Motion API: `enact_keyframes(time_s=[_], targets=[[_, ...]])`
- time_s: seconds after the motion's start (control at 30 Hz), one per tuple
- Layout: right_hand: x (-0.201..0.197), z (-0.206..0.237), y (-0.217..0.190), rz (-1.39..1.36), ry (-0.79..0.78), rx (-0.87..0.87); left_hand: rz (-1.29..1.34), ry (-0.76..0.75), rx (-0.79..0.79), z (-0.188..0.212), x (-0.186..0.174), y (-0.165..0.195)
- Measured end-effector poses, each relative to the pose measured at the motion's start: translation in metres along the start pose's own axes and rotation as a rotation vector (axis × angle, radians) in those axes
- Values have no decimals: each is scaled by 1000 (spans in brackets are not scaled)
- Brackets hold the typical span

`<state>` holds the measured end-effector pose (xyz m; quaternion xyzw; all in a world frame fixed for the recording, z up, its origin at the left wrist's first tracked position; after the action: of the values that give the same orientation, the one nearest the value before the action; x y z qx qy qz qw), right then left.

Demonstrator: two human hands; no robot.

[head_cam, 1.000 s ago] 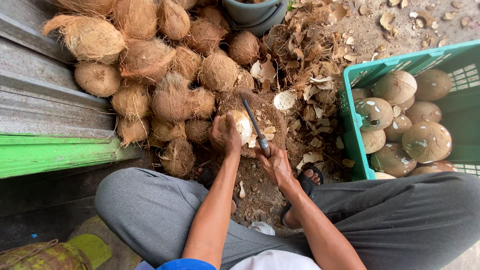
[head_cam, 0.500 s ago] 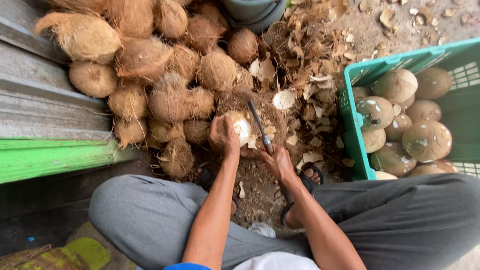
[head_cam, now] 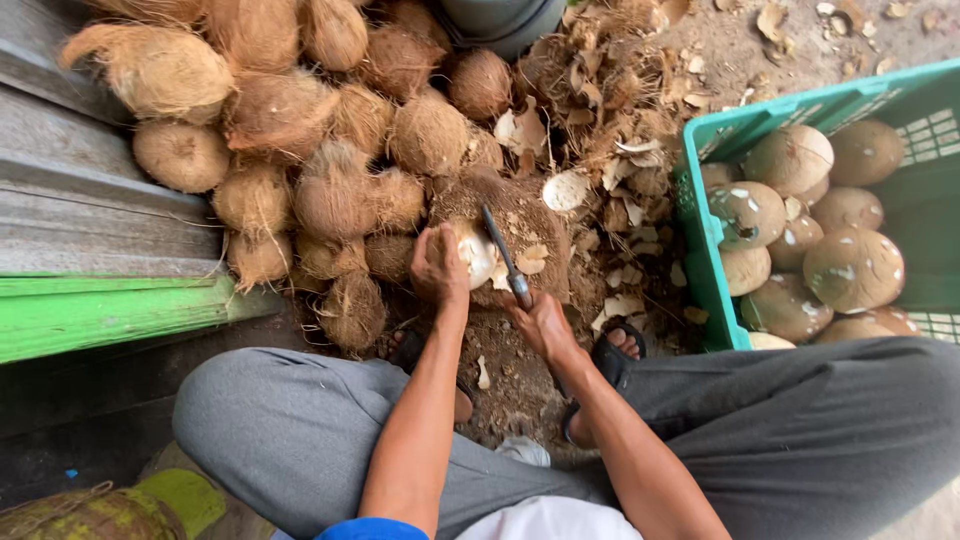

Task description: The person sits on the ground and husks coconuts, holding each coconut against a wooden block and repeatedly striking it with a machete to chop off the fibrous husk. Husked coconuts are placed into a green plastic crate beside them.

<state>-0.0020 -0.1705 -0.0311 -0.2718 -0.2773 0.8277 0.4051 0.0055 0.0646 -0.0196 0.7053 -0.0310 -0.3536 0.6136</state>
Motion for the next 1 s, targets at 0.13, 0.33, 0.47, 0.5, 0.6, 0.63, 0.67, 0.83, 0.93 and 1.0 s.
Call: enact_keyframes(time_s=[0.13, 0.33, 0.47, 0.5, 0.6, 0.63, 0.67, 0.83, 0.93, 1.0], targets=[[-10, -9, 5, 137, 21, 15, -19, -53, -128, -1, 1, -19], [-5, -4, -6, 48, -87, 131, -46, -57, -59, -7, 5, -12], [-12, 20, -31, 34, 1, 44, -280, -33, 111, -13, 0, 3], [-17, 24, -39, 41, 48, -12, -261, -63, 107, -12, 3, 1], [-25, 28, -50, -57, 118, -103, -226, -99, 82, -10, 4, -2], [-28, 26, -50, -110, 135, -128, -218, -77, 75, -9, 2, -1], [-28, 22, -50, -98, 142, -136, -210, -49, 72, -9, 0, -1], [-13, 2, -11, 304, -13, 182, -87, -67, 83, -14, 5, 1], [-21, 12, -26, 83, -23, 47, -131, -61, 59, -17, 5, -2], [-29, 20, -35, 28, 44, 29, -160, -47, 71, -16, 3, -2]])
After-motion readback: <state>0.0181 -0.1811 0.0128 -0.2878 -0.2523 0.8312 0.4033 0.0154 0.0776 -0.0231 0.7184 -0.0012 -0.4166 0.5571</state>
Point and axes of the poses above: each hand's wrist, its own z-axis away from the middle knuckle, its own x-axis out of the palm, y = z × x, the point moved 9 cm from there along -z, towards the middle knuckle, and after that the axes turned 12 degrees about x, right-handed, at the moved point
